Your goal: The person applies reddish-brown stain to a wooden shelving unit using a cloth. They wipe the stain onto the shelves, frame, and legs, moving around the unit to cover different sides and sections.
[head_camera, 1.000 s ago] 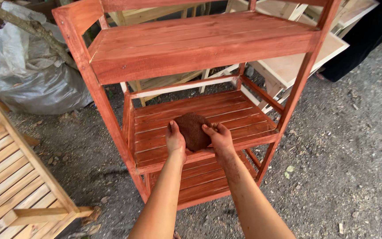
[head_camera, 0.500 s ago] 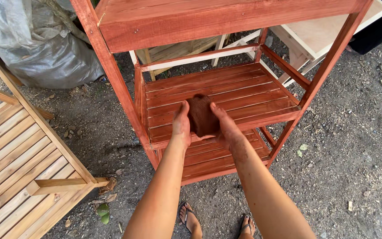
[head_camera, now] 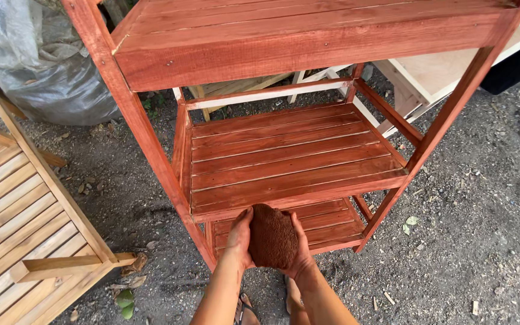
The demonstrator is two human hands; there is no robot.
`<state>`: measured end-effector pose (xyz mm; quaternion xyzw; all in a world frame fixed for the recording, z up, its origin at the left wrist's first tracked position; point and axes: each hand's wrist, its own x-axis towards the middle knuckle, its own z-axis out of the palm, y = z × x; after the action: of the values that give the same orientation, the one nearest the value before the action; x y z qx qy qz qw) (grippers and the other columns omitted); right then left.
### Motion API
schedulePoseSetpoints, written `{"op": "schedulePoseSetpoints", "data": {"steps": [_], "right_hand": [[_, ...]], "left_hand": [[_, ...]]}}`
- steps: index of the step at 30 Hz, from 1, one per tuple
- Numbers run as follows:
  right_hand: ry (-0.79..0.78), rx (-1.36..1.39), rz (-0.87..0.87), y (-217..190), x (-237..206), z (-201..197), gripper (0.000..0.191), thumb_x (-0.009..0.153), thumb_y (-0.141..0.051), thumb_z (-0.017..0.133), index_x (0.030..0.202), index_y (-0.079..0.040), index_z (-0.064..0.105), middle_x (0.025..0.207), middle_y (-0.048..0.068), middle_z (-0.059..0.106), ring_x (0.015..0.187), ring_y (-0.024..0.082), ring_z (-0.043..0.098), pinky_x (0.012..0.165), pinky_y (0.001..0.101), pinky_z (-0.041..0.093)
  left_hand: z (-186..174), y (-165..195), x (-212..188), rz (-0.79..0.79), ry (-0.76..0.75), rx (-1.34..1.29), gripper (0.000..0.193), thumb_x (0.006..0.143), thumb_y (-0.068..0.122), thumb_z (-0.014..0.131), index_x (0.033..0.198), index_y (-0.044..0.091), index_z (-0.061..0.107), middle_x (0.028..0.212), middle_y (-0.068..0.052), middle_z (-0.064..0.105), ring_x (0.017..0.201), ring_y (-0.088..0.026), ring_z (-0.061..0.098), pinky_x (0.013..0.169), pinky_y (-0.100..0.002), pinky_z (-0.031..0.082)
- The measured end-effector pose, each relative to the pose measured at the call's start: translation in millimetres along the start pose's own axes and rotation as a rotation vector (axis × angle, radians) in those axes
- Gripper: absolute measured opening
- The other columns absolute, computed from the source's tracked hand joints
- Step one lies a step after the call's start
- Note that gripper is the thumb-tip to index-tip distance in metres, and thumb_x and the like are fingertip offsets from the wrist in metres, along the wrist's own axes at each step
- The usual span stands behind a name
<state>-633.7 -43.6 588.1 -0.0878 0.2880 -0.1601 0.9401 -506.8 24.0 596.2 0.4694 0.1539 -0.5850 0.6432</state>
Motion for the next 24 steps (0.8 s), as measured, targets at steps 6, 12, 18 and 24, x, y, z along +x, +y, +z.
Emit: {"op": "schedulePoseSetpoints", "data": {"steps": [6, 12, 18, 24], "right_hand": [[-0.242, 0.054, -0.005, -9.6, 5.3, -8.7, 0.075, 0.095, -0.056, 0.055, 0.149, -0.005, 0.051, 0.129, 0.013, 0.068, 0.116, 0.028, 0.067, 0.105, 0.043, 0.051], [0.027, -0.258, 0.052, -63.1, 23.8, -9.1, 0.068, 0.083, -0.03, 0.071, 0.145, -0.01, 0.052, 0.128, 0.013, 0.069, 0.114, 0.028, 0.067, 0.098, 0.0451, 0.056], [0.533, -1.106, -0.293, -140.7, 99.6, -25.1, 0.063, 0.077, -0.02, 0.083, 0.132, -0.009, 0.055, 0.123, 0.017, 0.069, 0.108, 0.031, 0.07, 0.088, 0.046, 0.063], [0.437, -1.802, -0.416, -142.2, 123.7, 7.3, 0.075, 0.077, -0.049, 0.08, 0.145, -0.026, 0.059, 0.136, 0.012, 0.073, 0.125, 0.033, 0.071, 0.106, 0.0469, 0.059]], "left_hand": [[9.5, -20.2, 16.5, 0.577, 0.464, 1.042, 0.046, 0.082, 0.041, 0.073, 0.123, 0.02, 0.065, 0.121, -0.016, 0.063, 0.112, -0.036, 0.064, 0.091, -0.05, 0.053], [20.5, -17.8, 29.3, 0.741, 0.702, 1.092, 0.038, 0.081, 0.034, 0.076, 0.112, 0.014, 0.066, 0.114, -0.019, 0.06, 0.102, -0.04, 0.063, 0.085, -0.051, 0.053], [-1.5, -51.5, 41.9, 0.685, 0.726, 1.032, 0.02, 0.085, 0.024, 0.068, 0.101, 0.012, 0.069, 0.107, -0.015, 0.066, 0.099, -0.036, 0.067, 0.085, -0.047, 0.054], [-11.3, -54.6, 53.8, 0.651, 0.754, 0.945, 0.017, 0.083, 0.019, 0.066, 0.098, 0.013, 0.071, 0.101, -0.012, 0.068, 0.093, -0.03, 0.07, 0.083, -0.042, 0.055]]}}
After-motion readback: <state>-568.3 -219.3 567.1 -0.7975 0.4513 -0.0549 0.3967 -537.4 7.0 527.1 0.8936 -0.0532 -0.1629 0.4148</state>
